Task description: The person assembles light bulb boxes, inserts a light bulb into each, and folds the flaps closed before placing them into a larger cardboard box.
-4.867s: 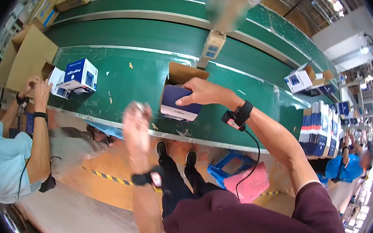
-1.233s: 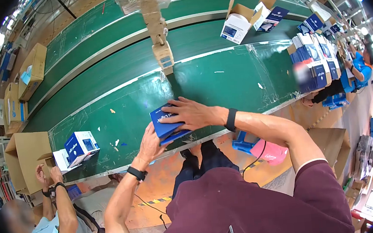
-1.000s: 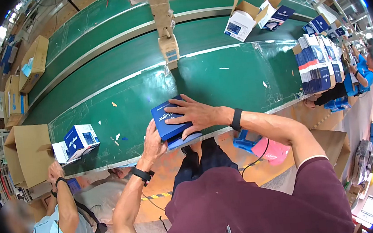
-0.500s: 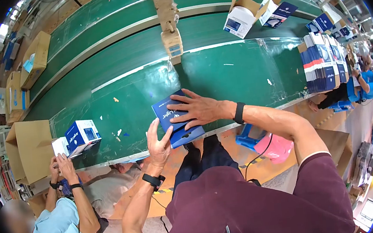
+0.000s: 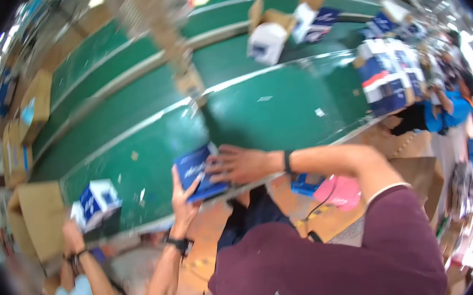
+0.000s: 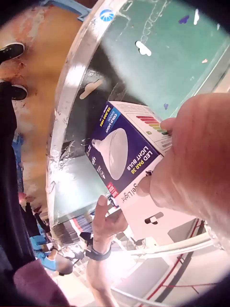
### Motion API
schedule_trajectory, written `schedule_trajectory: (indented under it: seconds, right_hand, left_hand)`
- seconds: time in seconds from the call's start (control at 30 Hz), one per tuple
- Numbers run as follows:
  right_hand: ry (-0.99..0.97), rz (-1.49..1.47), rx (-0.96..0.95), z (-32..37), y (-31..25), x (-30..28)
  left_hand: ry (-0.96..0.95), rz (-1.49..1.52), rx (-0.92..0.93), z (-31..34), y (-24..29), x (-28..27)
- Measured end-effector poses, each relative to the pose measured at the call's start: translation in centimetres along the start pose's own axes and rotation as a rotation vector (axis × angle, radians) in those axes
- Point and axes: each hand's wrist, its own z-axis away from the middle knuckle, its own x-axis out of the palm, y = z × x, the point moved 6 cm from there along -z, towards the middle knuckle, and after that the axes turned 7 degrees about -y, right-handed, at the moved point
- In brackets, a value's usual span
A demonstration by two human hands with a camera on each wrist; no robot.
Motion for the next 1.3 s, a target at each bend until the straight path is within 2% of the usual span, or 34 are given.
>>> schedule_trajectory:
  seconds: [0.03,0.1,0.17,0.2,0.27,0.3,0.33,0.4,0.43,0.47,0.5,0.53,0.57,0.6,0.63,0.67,0.7,0.73,0.77,0.8,0.83,0.87,0.93,0.97,1.07,1.1,1.2,1.3]
  right_hand:
    - [0.013,-0.051,0.000,0.3,0.3,-0.6]
    - [0.075,-0.118,-0.015,0.2,0.6,-0.4]
    - [0.223,-0.131,0.112,0.2,1.3,-1.5]
    - [0.308,-0.230,0.226,0.9,3.2,-2.3]
    - [0.475,-0.438,0.447,3.6,7.9,-3.7]
    - [0.542,-0.352,0.648,5.9,10.8,-4.3]
    - [0.739,-0.255,0.707,8.7,13.7,-4.9]
    - [0.925,-0.131,0.989,13.9,19.6,-6.8]
    - [1.083,-0.135,1.047,16.6,23.4,-7.0]
    - [1.245,-0.537,1.200,18.5,25.0,-9.1]
    - [1.271,-0.524,1.348,20.2,27.5,-9.8]
    - [1.225,-0.426,1.399,20.9,30.4,-10.0]
    - [1.178,-0.331,1.451,21.1,32.2,-9.8]
    - [1.078,-0.381,1.491,20.4,32.8,-9.8]
    - [0.976,-0.428,1.526,19.7,33.2,-10.4]
    - [0.871,-0.471,1.555,19.2,33.7,-10.7]
    - [0.911,-0.509,1.562,19.7,34.6,-9.9]
    - [0.947,-0.547,1.569,20.3,35.5,-8.5]
    - [0.975,-0.585,1.576,20.9,35.7,-7.9]
    - [1.061,-0.601,1.495,21.7,35.0,-7.3]
    - [1.008,-0.689,1.475,22.5,34.8,-6.1]
    - [1.078,-0.782,1.383,23.2,33.2,-5.6]
    - [1.173,-0.975,1.254,23.7,27.4,-5.0]
    - [1.203,-1.069,1.212,23.6,23.8,-5.2]
    - [1.408,-1.339,1.071,24.0,14.8,-4.3]
    - [1.477,-1.404,1.052,24.3,12.0,-4.5]
    - [1.382,-1.494,1.080,24.7,6.1,-5.2]
    - [1.203,-1.481,1.173,27.0,4.6,-2.6]
  left_hand:
    - [0.032,0.014,0.030,-0.4,-0.3,0.3]
    - [-0.018,-0.001,-0.050,-0.7,0.9,-0.5]
    - [0.012,-0.092,-0.033,0.2,0.2,-1.7]
    - [0.044,-0.091,-0.076,0.5,-0.4,-2.7]
    - [0.246,-0.171,-0.028,1.4,-3.8,-4.7]
    - [0.279,-0.121,-0.128,2.0,-6.3,-5.9]
    - [0.292,-0.217,-0.189,2.0,-7.0,-7.8]
    - [0.333,-0.218,-0.243,2.3,-10.9,-10.6]
    - [0.336,-0.187,-0.273,2.0,-11.9,-11.4]
    - [0.468,-0.065,-0.393,1.9,-11.9,-11.6]
    - [0.599,0.058,-0.512,2.3,-11.6,-11.4]
    - [0.725,0.180,-0.629,2.7,-11.4,-11.4]
    - [0.627,-0.127,-0.877,4.5,-13.0,-10.2]
    - [0.507,-0.223,-0.794,5.4,-14.0,-8.1]
    - [0.408,-0.084,-0.818,5.1,-12.5,-5.1]
    - [0.221,-0.149,-0.662,3.9,-9.6,-2.6]
    - [0.171,-0.028,-0.618,2.5,-6.6,0.2]
    - [0.040,0.015,-0.535,1.8,-6.1,3.2]
    - [0.018,0.237,-0.635,-0.7,-2.8,5.0]
    - [-0.008,0.248,-0.496,-4.0,1.6,5.5]
    - [-0.070,0.315,-0.633,-5.9,3.6,6.8]
    - [-0.142,0.346,-0.635,-8.3,5.1,8.0]
    - [-0.012,0.519,-0.447,-13.4,9.2,10.1]
    - [-0.008,0.574,-0.411,-16.0,11.1,10.9]
    - [-0.001,0.671,-0.505,-21.3,15.1,13.5]
    - [0.026,0.665,-0.474,-22.3,15.7,13.9]
    - [0.105,0.584,-0.386,-22.8,15.9,14.8]
    - [0.068,0.598,-0.408,-21.0,16.0,16.0]
